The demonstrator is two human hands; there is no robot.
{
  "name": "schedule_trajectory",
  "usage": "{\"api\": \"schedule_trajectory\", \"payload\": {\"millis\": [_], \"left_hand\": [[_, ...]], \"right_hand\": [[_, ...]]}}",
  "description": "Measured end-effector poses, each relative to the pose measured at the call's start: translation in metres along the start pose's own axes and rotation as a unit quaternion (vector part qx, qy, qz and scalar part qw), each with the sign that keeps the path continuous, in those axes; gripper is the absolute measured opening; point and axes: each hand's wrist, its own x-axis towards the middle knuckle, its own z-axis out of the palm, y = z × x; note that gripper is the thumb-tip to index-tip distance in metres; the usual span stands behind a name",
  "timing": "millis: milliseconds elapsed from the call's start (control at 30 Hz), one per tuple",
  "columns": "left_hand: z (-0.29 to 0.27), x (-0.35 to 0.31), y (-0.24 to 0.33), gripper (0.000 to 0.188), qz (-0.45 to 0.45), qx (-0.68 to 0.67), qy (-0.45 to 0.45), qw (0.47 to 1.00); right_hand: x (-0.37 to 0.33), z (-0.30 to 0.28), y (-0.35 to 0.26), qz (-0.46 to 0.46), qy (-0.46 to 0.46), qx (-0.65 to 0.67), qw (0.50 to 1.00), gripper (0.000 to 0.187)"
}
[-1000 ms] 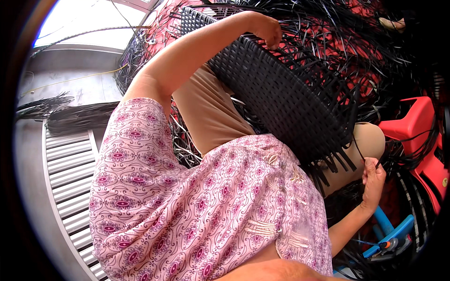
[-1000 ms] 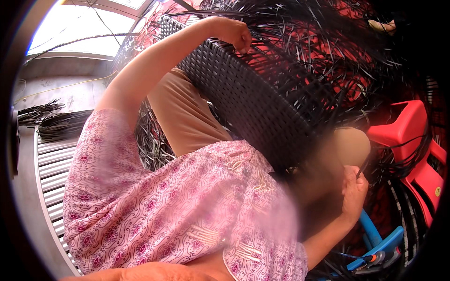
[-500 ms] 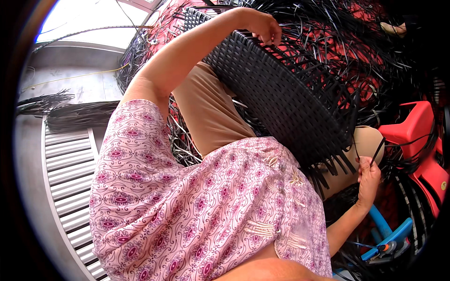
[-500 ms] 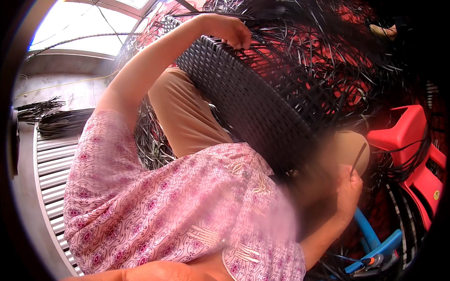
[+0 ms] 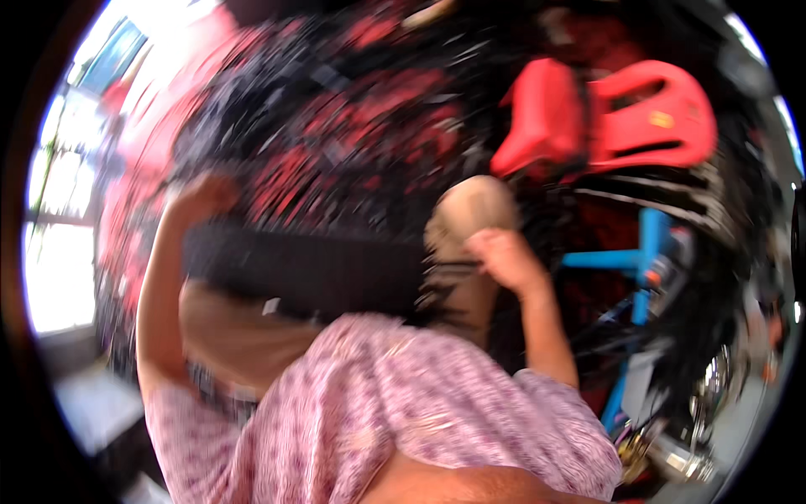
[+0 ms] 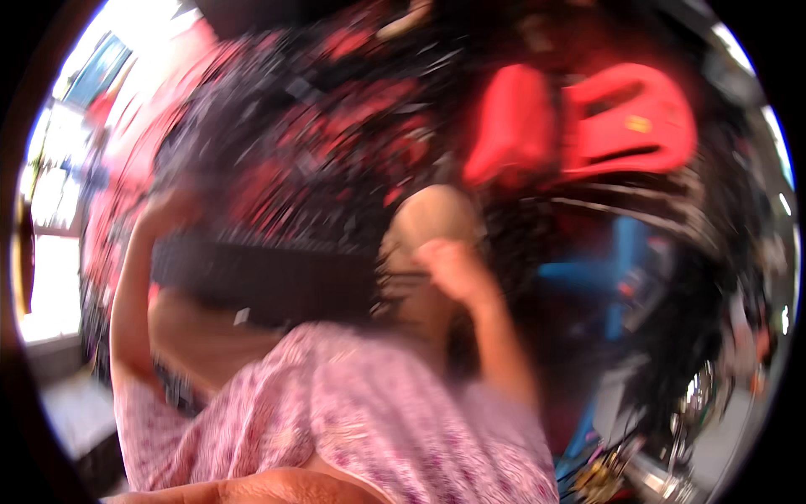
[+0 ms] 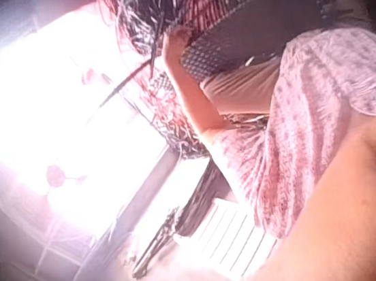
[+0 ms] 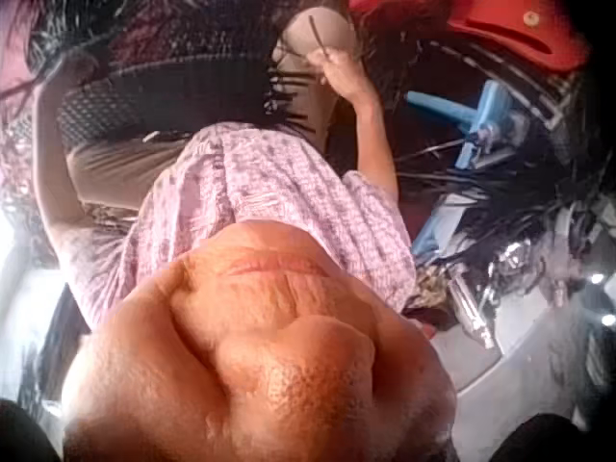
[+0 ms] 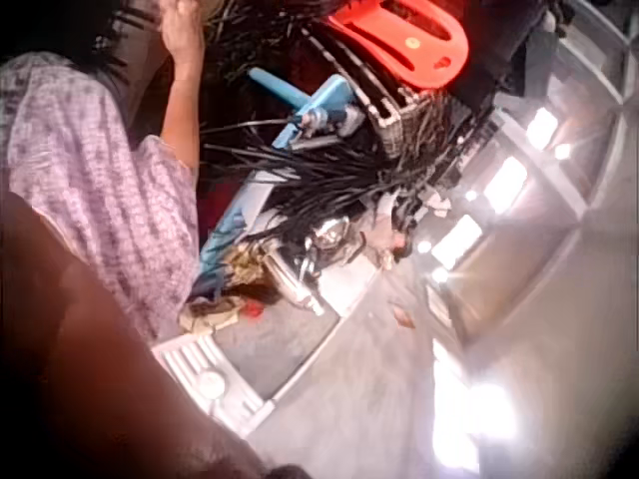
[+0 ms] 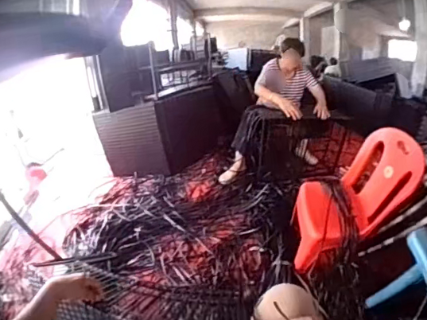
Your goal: The person sits on the floor and weaves a black basket using thin black strips. They interlace the strips by hand, pulling them through the existing structure to build the basket's walls. The person occasionally adjusts the basket's position and continues the repetitive weaving motion.
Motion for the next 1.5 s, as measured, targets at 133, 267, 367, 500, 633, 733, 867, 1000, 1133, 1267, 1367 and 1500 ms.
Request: {"api": "schedule_trajectory", "payload": {"millis": [133,267,367,500,633,733,867,1000,1133,1267,1367,1500], "left_hand": [[0.012,-0.005,0.008,0.014,0.319,0.758,-0.028,0.568],[0.042,0.025,0.046,0.016,0.061,0.653,-0.006,0.755],[0.057,0.016,0.057,0.023,-0.021,0.640,0.029,0.768],[0.068,0.022,0.061,0.026,-0.038,0.616,0.040,0.786],[0.036,0.033,0.037,0.017,-0.001,0.492,0.058,0.869],[0.030,0.033,0.035,0.011,0.093,0.607,0.035,0.789],[0.012,0.012,0.008,0.013,0.241,0.767,-0.004,0.595],[0.059,0.026,0.059,0.005,0.313,0.823,-0.079,0.467],[0.085,0.017,0.089,0.032,-0.088,0.479,0.059,0.871],[0.111,0.006,0.106,0.042,-0.178,0.498,0.128,0.839],[0.125,0.003,0.117,0.044,-0.187,0.529,0.150,0.814],[0.125,0.014,0.119,0.039,-0.189,0.642,0.152,0.727]], "right_hand": [[-0.005,0.007,0.009,0.089,-0.009,0.089,0.992,0.034],[-0.034,0.002,0.005,0.086,0.055,0.126,0.987,0.035],[-0.032,0.012,-0.001,0.099,0.089,0.149,0.980,0.035],[-0.032,0.016,0.004,0.073,0.103,0.151,0.980,0.035],[-0.027,0.009,0.001,0.088,0.127,0.210,0.965,0.042],[-0.019,0.006,0.015,0.086,0.135,0.221,0.962,0.045],[-0.011,0.015,0.005,0.101,0.124,0.215,0.963,0.030],[-0.023,0.001,-0.001,0.096,0.104,0.081,0.987,0.039],[-0.011,-0.010,0.035,0.045,0.072,0.051,0.995,0.030],[-0.007,-0.016,0.004,0.115,0.051,0.165,0.978,0.022],[-0.004,-0.019,0.001,0.095,0.031,0.179,0.979,0.024],[0.002,-0.015,-0.003,0.094,0.001,0.118,0.988,0.026]]}}
